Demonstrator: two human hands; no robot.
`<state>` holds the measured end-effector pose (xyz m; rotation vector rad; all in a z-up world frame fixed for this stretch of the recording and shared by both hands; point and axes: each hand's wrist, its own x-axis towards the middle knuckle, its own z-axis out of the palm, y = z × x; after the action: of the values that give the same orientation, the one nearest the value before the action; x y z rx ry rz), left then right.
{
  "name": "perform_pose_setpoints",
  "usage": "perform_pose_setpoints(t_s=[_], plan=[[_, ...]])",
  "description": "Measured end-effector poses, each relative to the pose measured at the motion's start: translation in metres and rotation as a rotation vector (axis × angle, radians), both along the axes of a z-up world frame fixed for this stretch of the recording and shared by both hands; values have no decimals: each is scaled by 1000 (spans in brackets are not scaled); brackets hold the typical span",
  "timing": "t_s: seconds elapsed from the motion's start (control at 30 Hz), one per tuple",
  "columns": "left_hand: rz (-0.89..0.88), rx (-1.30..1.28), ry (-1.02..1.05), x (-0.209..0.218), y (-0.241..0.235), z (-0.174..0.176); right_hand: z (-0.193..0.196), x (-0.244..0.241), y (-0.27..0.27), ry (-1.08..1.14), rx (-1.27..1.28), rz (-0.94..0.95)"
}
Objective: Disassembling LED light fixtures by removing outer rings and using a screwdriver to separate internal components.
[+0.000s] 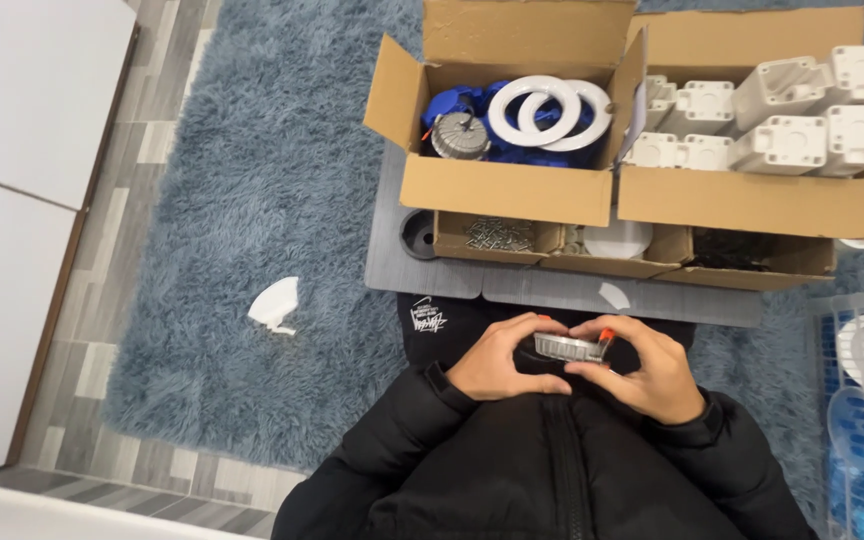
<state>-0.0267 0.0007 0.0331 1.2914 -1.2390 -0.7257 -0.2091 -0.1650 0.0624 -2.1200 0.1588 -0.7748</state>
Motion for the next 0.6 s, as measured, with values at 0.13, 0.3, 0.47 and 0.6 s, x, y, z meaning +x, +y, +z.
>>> perform_pose_setpoints(t_s=[0.13, 0.3, 0.47, 0.6], plan=[[130, -27, -287, 0, -4, -10, -4, -4, 1, 17, -47, -176], [188, -65, -460, 0, -8, -11, -18, -4, -2, -25, -80, -270], [260, 42, -544, -8, -7, -6, -12, 2, 2, -99, -130, -245], [253, 104, -417, -13, -10, -12, -3, 8, 2, -144, -188, -213]])
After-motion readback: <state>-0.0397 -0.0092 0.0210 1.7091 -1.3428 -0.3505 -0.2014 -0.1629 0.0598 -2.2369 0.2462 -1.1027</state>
